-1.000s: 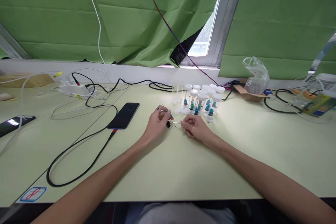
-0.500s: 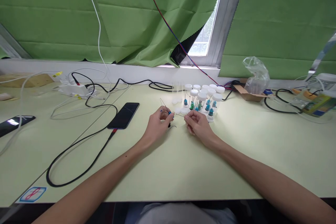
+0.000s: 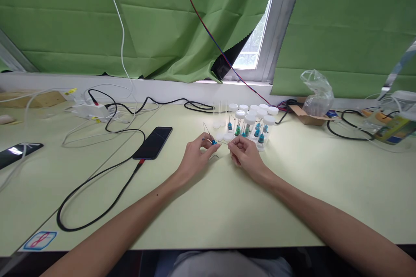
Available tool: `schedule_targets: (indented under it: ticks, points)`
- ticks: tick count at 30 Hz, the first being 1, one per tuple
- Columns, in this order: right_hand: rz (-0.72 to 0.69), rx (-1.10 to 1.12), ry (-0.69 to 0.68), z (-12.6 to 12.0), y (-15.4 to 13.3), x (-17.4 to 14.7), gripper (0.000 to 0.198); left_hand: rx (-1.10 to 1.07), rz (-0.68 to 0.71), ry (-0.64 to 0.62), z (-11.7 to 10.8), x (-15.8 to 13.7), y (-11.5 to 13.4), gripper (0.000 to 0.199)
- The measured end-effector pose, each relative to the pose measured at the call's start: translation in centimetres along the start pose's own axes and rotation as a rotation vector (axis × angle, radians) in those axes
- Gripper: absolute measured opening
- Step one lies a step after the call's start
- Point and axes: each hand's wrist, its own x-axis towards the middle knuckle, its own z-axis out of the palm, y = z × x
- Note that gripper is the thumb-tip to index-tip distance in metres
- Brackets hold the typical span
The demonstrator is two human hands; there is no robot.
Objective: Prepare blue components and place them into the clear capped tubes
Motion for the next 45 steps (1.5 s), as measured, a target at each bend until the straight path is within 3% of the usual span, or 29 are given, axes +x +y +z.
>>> schedule_targets:
  ticks: [45]
  points:
    - [-0.085, -0.17, -0.012, 0.02, 0.06, -0.18, 0.025, 0.241, 0.082, -0.007, 0.14, -0.07, -0.61, 0.03]
